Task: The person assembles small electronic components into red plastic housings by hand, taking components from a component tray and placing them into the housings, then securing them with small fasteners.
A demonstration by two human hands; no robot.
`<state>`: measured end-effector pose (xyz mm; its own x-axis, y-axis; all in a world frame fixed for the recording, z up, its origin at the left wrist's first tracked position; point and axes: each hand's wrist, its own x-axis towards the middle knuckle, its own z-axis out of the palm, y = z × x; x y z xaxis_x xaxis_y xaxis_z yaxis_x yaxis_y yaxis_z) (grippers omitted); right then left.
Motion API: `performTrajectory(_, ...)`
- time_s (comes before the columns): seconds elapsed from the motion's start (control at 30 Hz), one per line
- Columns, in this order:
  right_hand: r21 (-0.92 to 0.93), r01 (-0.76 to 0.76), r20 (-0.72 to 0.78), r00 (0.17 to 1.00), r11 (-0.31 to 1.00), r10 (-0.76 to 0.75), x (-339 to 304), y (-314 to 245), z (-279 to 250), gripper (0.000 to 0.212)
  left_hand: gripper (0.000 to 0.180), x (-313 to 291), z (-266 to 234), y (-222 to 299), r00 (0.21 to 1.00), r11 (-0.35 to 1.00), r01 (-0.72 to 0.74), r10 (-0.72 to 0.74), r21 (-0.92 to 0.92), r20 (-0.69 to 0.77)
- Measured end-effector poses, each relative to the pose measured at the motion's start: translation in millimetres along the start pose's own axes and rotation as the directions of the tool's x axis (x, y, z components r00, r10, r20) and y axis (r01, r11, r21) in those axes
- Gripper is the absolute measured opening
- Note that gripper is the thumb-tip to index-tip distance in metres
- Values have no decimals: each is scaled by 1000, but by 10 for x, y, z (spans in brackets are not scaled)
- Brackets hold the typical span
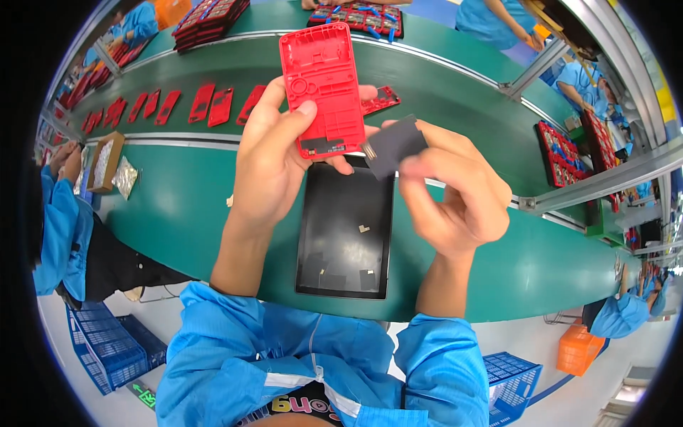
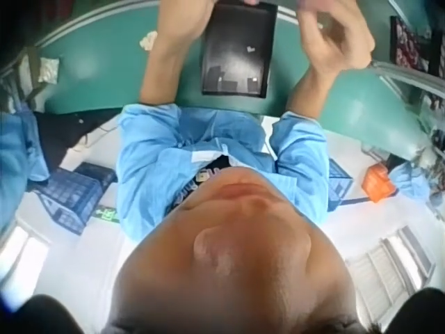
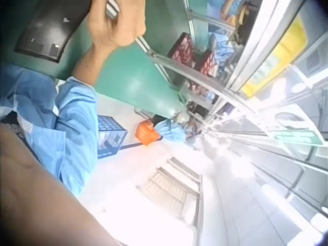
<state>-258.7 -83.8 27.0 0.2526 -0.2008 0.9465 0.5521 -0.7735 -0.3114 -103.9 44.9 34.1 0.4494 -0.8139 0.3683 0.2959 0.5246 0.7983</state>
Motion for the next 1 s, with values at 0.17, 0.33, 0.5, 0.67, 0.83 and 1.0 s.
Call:
performTrajectory(0.17, -333, -9, 128, 990, 943, 55, 168, -78, 2, 21, 33, 43, 82, -122, 996, 999, -34, 32, -23, -81)
performTrajectory(0.33, -230, -229, -11, 973, 946, 233, 75, 38, 55, 29, 35, 45, 62, -135, 982, 985, -82, 106, 154, -155)
performTrajectory(0.5, -183, -309, -48, 951, 933, 305, 14, 138, -85, 24, 34, 94, 107, -289, 976, 965, -71, 119, 252, -181)
performTrajectory(0.67, 31, -419, -45, 907, 908, 420, 19, 129, -71, 19, 36, 73, 57, -331, 975, 948, -64, 126, 312, -184)
performTrajectory(0.83, 319, -640, -88, 714, 699, 695, 119, -50, 18, 17, 34, 32, 96, -245, 969, 935, -77, 153, 347, -195)
performTrajectory(1.0, 193, -694, -172, 673, 694, 720, 43, -80, 82, 18, 34, 22, 72, -347, 990, 986, -72, 89, 150, -108)
